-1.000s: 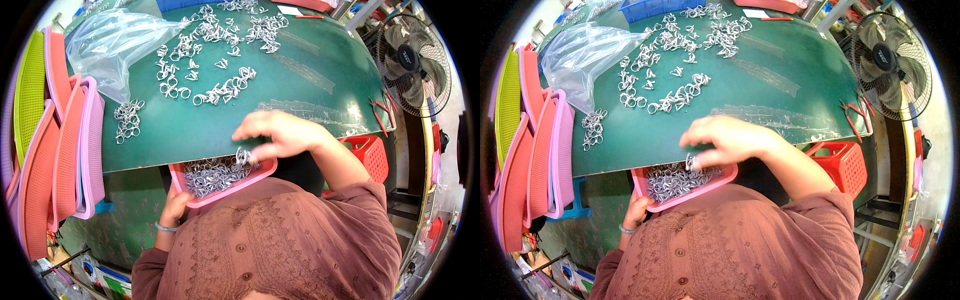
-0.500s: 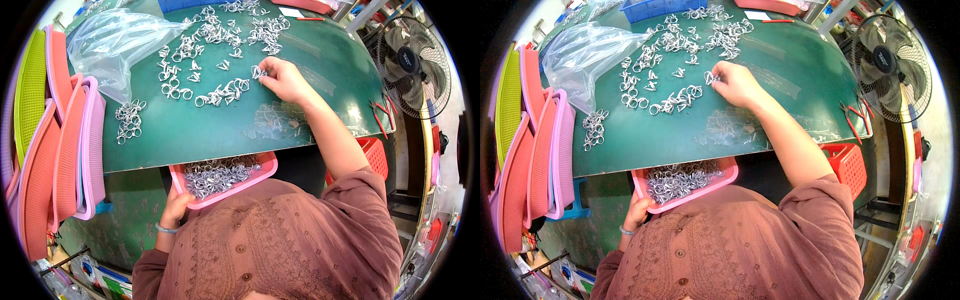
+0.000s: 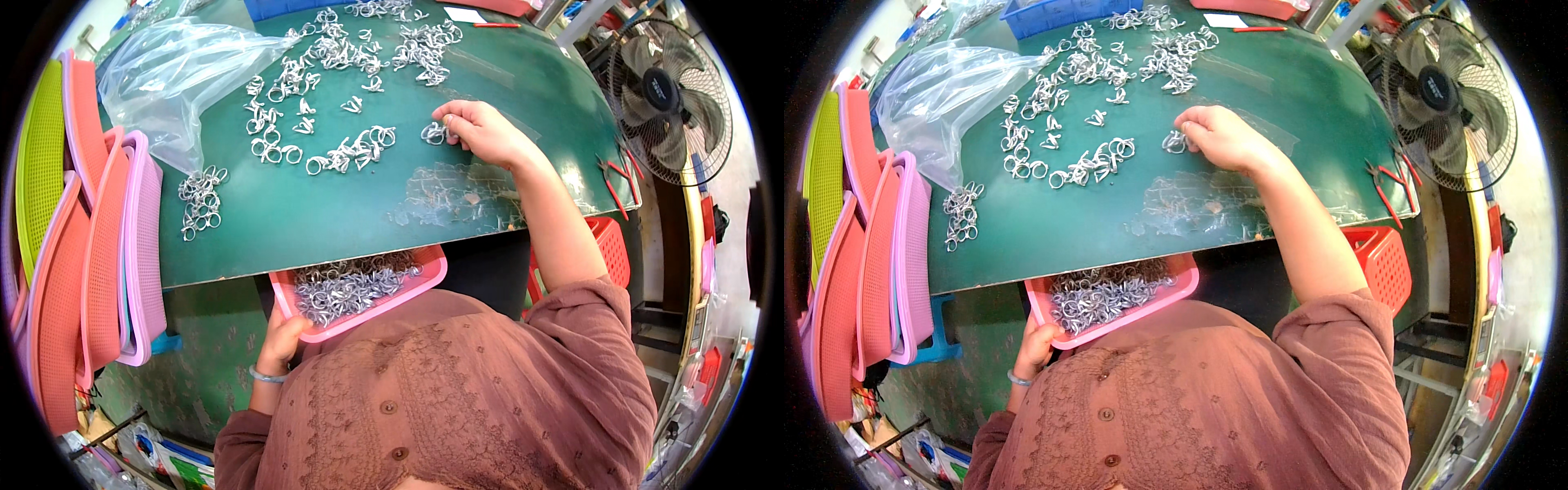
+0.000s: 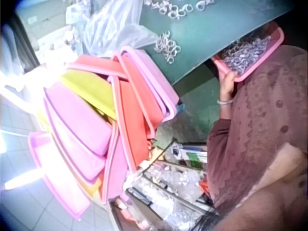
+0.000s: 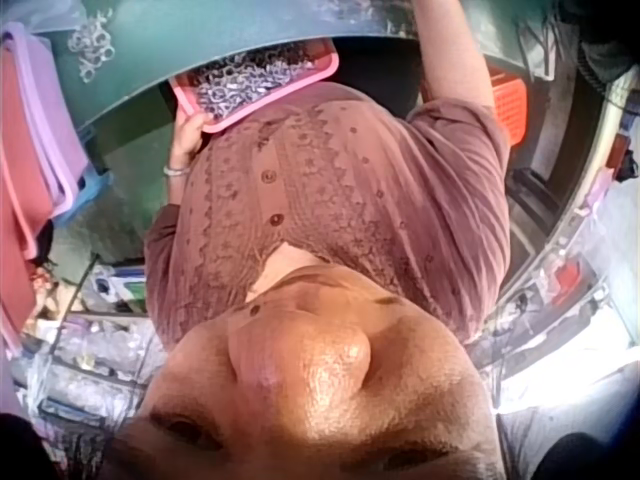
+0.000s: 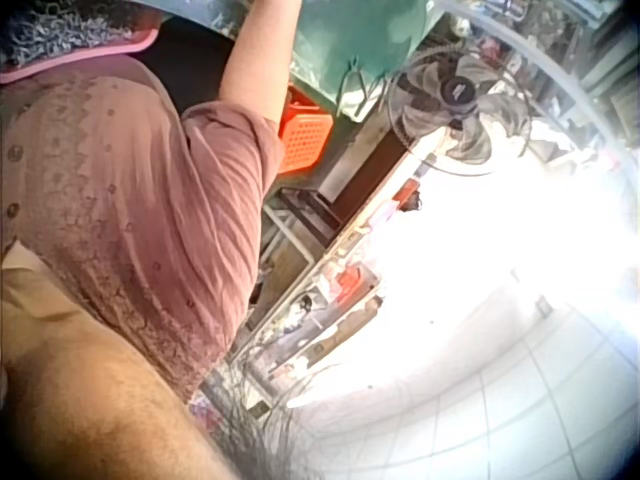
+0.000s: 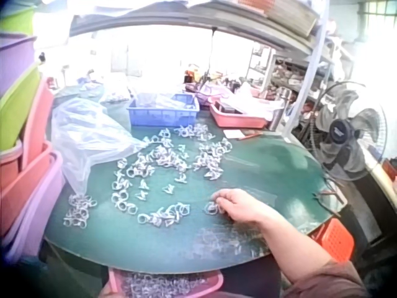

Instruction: The person sorts small silver metal clasps on a green worktable, picking them up one by one and placing them into a pink plastic tray. After filling the tray, the person transfers the clasps into a clear plastic bag and writes on a small white label with a red pencil.

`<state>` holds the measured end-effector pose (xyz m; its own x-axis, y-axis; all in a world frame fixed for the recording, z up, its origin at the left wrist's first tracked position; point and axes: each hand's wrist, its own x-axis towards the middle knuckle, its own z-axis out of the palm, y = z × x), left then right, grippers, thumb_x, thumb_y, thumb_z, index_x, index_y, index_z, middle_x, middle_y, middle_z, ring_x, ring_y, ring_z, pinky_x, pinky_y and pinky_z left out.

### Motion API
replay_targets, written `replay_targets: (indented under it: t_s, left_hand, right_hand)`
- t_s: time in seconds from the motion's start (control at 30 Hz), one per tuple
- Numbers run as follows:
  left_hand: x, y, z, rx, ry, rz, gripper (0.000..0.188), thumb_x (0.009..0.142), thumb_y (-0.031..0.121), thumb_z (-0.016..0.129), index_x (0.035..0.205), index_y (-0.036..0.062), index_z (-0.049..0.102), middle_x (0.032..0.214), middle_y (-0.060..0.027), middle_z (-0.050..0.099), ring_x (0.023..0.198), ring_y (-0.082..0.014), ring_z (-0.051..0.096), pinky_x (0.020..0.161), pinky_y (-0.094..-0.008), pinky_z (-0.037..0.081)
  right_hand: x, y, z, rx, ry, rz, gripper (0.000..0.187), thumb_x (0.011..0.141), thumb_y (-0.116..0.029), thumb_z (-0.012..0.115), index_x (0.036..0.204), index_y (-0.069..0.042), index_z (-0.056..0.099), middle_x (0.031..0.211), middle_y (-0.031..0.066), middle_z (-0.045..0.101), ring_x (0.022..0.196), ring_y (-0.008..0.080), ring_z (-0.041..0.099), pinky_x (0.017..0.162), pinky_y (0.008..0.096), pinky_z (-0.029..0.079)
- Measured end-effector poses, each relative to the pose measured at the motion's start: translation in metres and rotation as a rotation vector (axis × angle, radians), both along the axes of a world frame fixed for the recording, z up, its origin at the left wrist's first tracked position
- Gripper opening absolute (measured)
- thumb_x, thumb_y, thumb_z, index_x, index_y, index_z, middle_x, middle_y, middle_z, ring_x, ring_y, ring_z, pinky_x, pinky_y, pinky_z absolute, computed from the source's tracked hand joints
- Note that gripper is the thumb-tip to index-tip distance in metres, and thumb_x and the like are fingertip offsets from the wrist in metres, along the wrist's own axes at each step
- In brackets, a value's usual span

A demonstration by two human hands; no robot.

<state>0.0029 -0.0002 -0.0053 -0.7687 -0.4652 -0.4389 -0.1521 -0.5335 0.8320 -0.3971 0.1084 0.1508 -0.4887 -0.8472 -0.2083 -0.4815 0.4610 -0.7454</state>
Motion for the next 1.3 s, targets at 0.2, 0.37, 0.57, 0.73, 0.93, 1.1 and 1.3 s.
replay_targets:
  t_s: [0.2,0.37,0.57,0.73,0.93,1.1,1.3]
  left_hand:
    - [0.000,0.000,0.000,-0.005,0.006,0.011,0.071,0.064,-0.005,0.049,0.133,0.0001,0.032,0.121,-0.0076,0.047,0.108,-0.0196,0.048,0.091,-0.0318,0.040]
    - [0.000,-0.001,0.000,0.020,0.009,-0.011,0.071,0.065,-0.005,0.048,0.133,0.0002,0.032,0.120,-0.0077,0.048,0.106,-0.0198,0.050,0.091,-0.0324,0.041]
    - [-0.003,0.001,0.009,0.024,-0.004,0.006,0.070,0.065,-0.005,0.048,0.133,0.0001,0.032,0.121,-0.0081,0.048,0.109,-0.0200,0.049,0.092,-0.0323,0.040]
    - [-0.003,0.001,0.009,0.032,-0.002,0.006,0.071,0.064,-0.005,0.049,0.133,0.0004,0.032,0.121,-0.0077,0.047,0.111,-0.0200,0.047,0.093,-0.0322,0.039]
    - [0.004,-0.001,-0.008,-0.028,0.010,0.005,0.072,0.064,-0.004,0.050,0.134,0.0007,0.031,0.122,-0.0072,0.046,0.112,-0.0195,0.045,0.094,-0.0320,0.038]
    - [0.001,0.000,0.000,-0.007,-0.009,0.003,0.074,0.063,-0.003,0.051,0.135,0.0007,0.030,0.123,-0.0071,0.045,0.112,-0.0194,0.044,0.095,-0.0313,0.037]
    - [0.001,-0.001,0.000,-0.001,-0.018,0.010,0.075,0.063,-0.003,0.051,0.135,0.0005,0.030,0.124,-0.0075,0.044,0.112,-0.0196,0.044,0.095,-0.0318,0.037]
  right_hand:
    - [-0.008,0.009,-0.005,-0.075,0.071,0.056,0.032,0.085,-0.010,0.049,0.115,0.001,0.053,0.078,-0.0010,0.053,0.072,0.0062,0.047,0.065,0.0202,0.041]
    - [-0.001,0.014,-0.001,-0.126,0.006,0.077,0.037,0.080,-0.003,0.053,0.116,0.000,0.052,0.084,-0.0013,0.052,0.073,0.0068,0.047,0.067,0.0208,0.042]
    - [0.022,0.013,0.005,-0.128,0.139,0.489,0.041,0.075,0.002,0.051,0.116,-0.001,0.053,0.084,0.0046,0.052,0.077,0.0128,0.050,0.070,0.0264,0.044]
    - [0.032,-0.002,0.010,-0.096,0.147,0.445,0.033,0.071,-0.002,0.051,0.103,-0.002,0.058,0.082,0.0113,0.058,0.076,0.0246,0.057,0.069,0.0342,0.047]
    - [0.031,-0.006,0.016,0.072,0.081,0.521,0.033,0.073,0.002,0.053,0.106,-0.001,0.055,0.080,0.0054,0.056,0.072,0.0140,0.051,0.067,0.0272,0.044]
    - [0.022,0.004,0.017,0.019,0.072,0.493,0.035,0.074,0.003,0.051,0.110,-0.001,0.053,0.079,0.0041,0.056,0.070,0.0129,0.050,0.066,0.0259,0.044]
    - [0.019,0.011,0.027,0.105,0.079,0.496,0.036,0.076,0.002,0.049,0.111,-0.001,0.052,0.080,0.0040,0.056,0.070,0.0130,0.050,0.066,0.0261,0.044]
